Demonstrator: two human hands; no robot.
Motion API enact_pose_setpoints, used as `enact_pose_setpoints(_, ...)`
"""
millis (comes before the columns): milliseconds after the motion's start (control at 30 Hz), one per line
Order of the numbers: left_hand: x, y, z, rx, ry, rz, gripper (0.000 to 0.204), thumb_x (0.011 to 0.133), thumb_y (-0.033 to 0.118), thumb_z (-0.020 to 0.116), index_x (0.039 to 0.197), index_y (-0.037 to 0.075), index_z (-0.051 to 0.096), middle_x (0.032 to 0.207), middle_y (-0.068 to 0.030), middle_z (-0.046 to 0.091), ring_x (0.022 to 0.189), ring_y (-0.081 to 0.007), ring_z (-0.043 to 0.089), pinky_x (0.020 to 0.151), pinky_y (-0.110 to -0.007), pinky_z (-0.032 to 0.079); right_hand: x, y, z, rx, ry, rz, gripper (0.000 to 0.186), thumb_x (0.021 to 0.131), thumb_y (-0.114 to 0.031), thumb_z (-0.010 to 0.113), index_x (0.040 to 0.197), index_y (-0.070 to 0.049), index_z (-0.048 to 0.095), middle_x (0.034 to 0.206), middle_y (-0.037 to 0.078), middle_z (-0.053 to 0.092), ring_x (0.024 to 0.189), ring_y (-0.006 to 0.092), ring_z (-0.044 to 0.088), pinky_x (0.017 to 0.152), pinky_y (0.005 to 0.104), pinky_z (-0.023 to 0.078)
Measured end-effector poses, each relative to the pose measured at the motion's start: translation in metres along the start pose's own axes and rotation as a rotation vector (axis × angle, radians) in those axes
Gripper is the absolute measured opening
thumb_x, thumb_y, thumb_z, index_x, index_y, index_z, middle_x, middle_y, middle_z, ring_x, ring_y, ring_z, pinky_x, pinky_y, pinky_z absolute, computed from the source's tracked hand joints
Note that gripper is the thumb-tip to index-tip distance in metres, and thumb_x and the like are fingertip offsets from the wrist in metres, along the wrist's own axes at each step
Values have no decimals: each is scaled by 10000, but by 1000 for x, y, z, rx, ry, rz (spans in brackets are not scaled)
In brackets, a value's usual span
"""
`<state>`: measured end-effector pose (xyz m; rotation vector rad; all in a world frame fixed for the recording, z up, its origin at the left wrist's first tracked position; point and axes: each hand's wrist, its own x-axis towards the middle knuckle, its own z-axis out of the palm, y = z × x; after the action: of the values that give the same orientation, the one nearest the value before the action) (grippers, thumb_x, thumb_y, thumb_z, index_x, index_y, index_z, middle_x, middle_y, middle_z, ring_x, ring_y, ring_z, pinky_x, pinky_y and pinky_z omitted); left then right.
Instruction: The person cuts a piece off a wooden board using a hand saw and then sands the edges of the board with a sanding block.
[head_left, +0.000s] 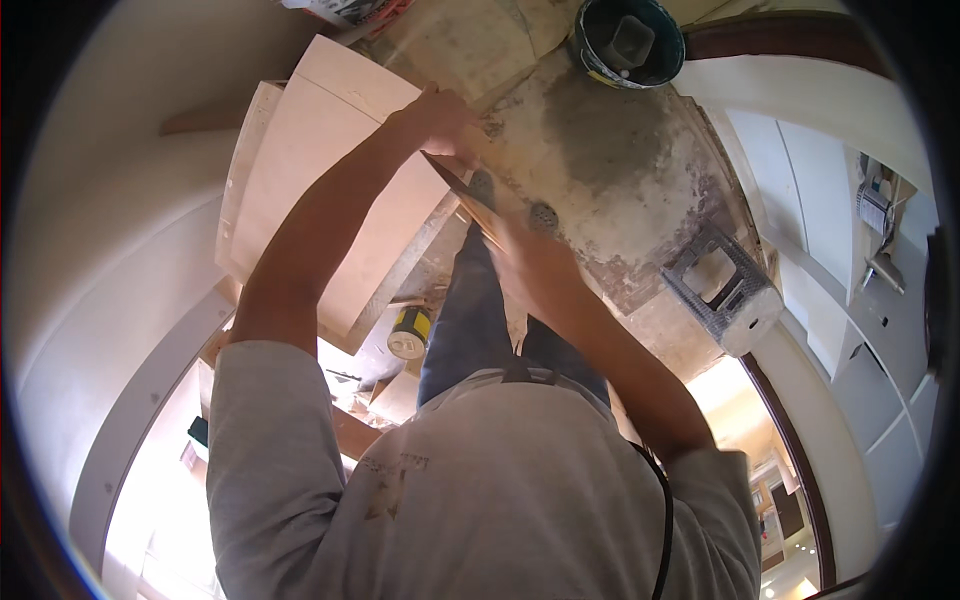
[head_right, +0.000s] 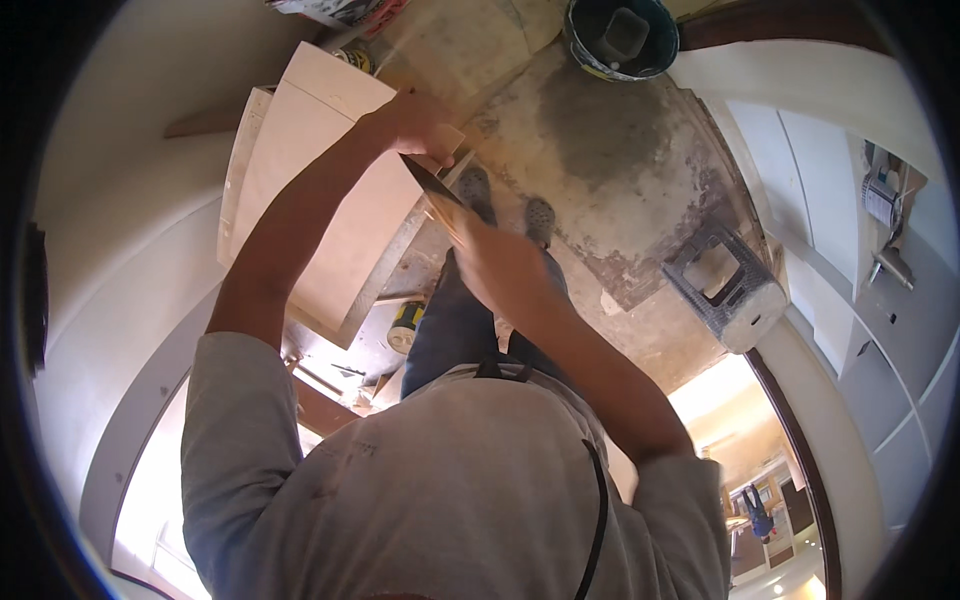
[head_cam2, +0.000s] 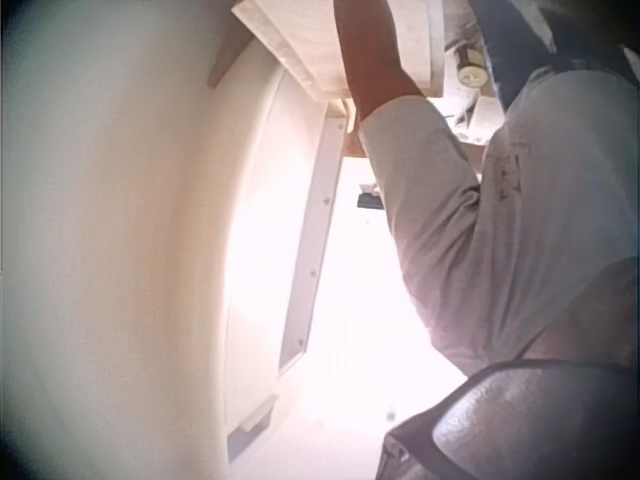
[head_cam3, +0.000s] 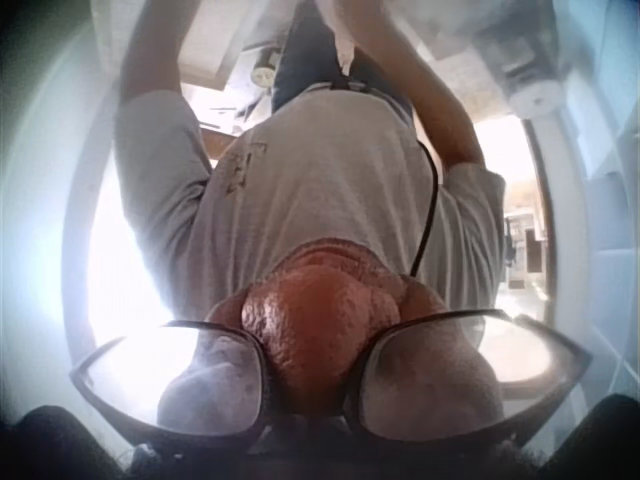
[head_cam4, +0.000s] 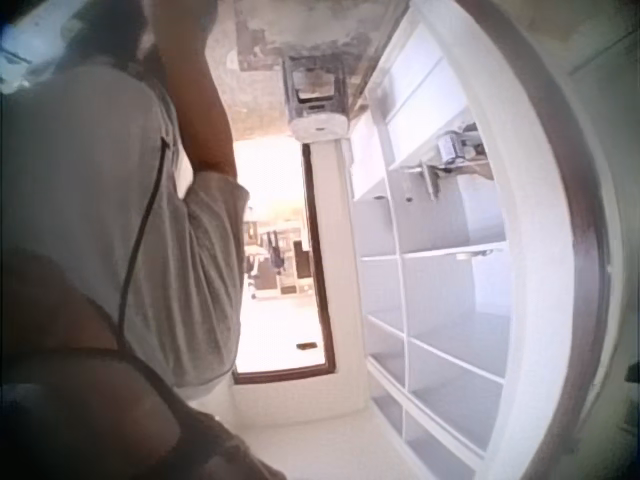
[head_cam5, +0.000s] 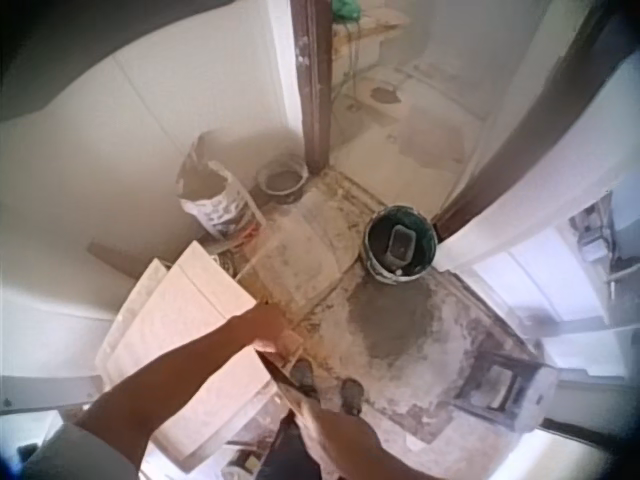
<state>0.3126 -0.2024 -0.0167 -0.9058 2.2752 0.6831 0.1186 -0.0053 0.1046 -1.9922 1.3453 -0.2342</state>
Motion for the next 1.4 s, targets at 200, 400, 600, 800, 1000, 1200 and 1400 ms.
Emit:
enact_pose_setpoints(200, -5, -3, 9, -47, 68, 21, 825, 716, 669, 812, 1333, 140, 676, 1293, -154, 686, 1271, -353, 609, 1120, -540, 359, -115, 21, -85, 96, -429, 474, 266, 1046, -239, 560, 1233, -51, 537, 948, 221, 726, 866, 443, 712, 752, 549, 550)
enact_pose_setpoints(400, -2, 6, -2, 16, -14, -50, 849, 710, 687, 800, 1291, 77, 697, 1263, -178, 696, 1272, -344, 612, 1116, -550, 356, 28, 22, 37, 99, 6, 35, 203, 1024, -246, 624, 1126, -79, 572, 720, 139, 644, 579, 382, 646, 553, 473, 521)
enact_pose_setpoints(600, 0, 5, -8, 14, -85, -41, 833, 727, 682, 782, 1288, 73, 694, 1284, -171, 689, 1263, -345, 613, 1104, -547, 356, 52, -9, 39, 75, 90, 1, 201, 976, -173, 641, 1054, -17, 542, 727, 168, 670, 696, 347, 714, 589, 438, 552)
enact_pose_setpoints(800, -7, 1, 4, -60, 32, 1, 839, 722, 670, 799, 1313, 88, 677, 1311, -158, 670, 1272, -330, 606, 1112, -519, 348, -107, 19, -68, 115, -393, 485, 211, 1038, -220, 590, 1173, -66, 540, 886, 222, 717, 792, 440, 707, 707, 525, 556)
enact_pose_setpoints(1000, 0, 6, 9, -31, 16, 1, 835, 703, 681, 809, 1260, 69, 695, 1222, -157, 711, 1207, -338, 646, 1049, -518, 417, -38, 37, -3, 98, -259, 220, 277, 1033, -238, 587, 1220, -39, 544, 848, 178, 725, 761, 399, 727, 617, 500, 555)
enact_pose_setpoints(1200, 3, 15, -9, -1, -163, -87, 781, 701, 680, 805, 1191, 76, 734, 1190, -158, 725, 1184, -336, 659, 1034, -545, 432, 72, -9, 58, 133, -21, 85, 218, 1010, -210, 633, 1068, -12, 562, 737, 171, 683, 675, 398, 706, 604, 493, 555)
enact_pose_setpoints(1400, -8, 11, -3, -6, 13, -10, 759, 718, 645, 803, 1216, 77, 729, 1228, -169, 708, 1215, -341, 642, 1073, -541, 411, -60, 23, -17, 241, -146, 273, 242, 1016, -211, 630, 1178, -45, 562, 861, 217, 706, 800, 443, 707, 686, 525, 545)
